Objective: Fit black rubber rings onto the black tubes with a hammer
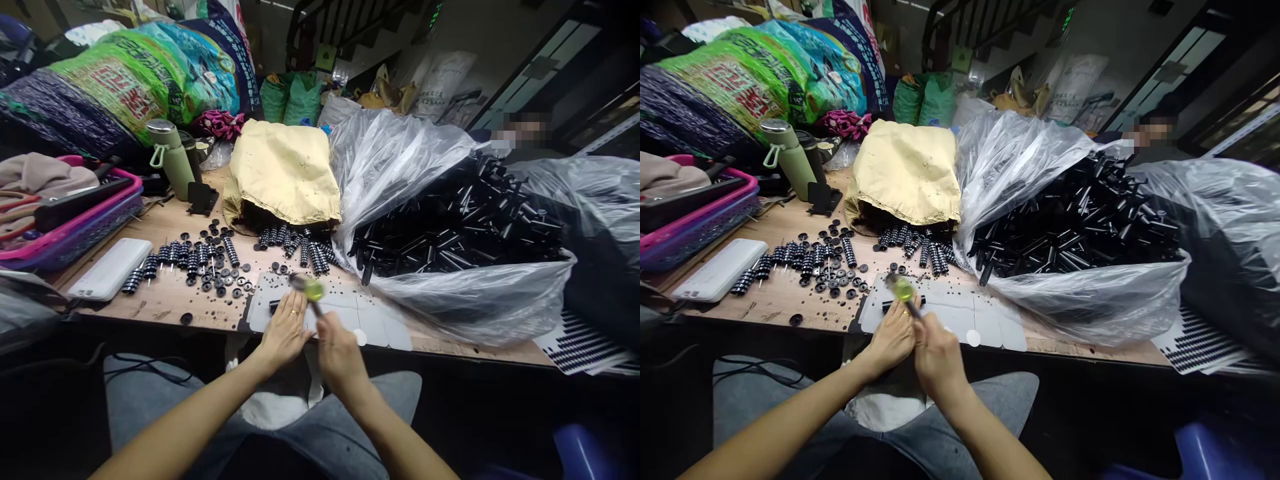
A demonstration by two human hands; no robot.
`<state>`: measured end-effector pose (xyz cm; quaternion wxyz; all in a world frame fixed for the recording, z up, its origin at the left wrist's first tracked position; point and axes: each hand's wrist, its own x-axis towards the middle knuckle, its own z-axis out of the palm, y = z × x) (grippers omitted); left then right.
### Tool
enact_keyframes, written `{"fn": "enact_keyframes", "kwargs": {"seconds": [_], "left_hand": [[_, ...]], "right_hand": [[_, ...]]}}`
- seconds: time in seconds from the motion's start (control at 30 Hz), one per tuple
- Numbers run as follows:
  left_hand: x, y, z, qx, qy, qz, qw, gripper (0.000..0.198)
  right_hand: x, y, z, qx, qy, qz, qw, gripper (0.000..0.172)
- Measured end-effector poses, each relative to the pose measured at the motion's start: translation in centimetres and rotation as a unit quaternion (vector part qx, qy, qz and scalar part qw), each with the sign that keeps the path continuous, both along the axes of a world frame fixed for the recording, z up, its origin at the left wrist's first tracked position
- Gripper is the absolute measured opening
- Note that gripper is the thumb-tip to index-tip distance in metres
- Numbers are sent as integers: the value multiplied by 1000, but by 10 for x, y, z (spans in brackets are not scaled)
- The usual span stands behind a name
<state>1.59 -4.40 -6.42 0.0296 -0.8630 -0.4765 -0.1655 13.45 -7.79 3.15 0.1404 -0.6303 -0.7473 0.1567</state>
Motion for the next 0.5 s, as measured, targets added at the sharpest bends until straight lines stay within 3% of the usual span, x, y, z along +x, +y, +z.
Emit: {"fn": "enact_keyframes", "kwargs": {"seconds": [0.1,0.17,0.27,0.4,0.43,0.5], "left_hand": [[0,4,-2,-24,-10,-15,1000,49],[-2,8,4,-55,-34,-20,998,47],[-8,12,18,-118,-86,5,989,38],[-26,28,38,-207,-168,-28,963,23],[-31,40,43,-211,-191,1,959,25],[-40,76,51,-184,-208,140,950,32]], "right_hand": [[-16,2,-8,-63,-64,68,994,38],[-17,6,-12,-73,-64,64,993,38],[-3,13,-13,-49,-46,6,998,41],[29,25,-22,-36,-105,-74,991,38],[36,28,-28,-38,-124,-88,988,37],[47,32,-40,-34,-157,-114,980,36]]}}
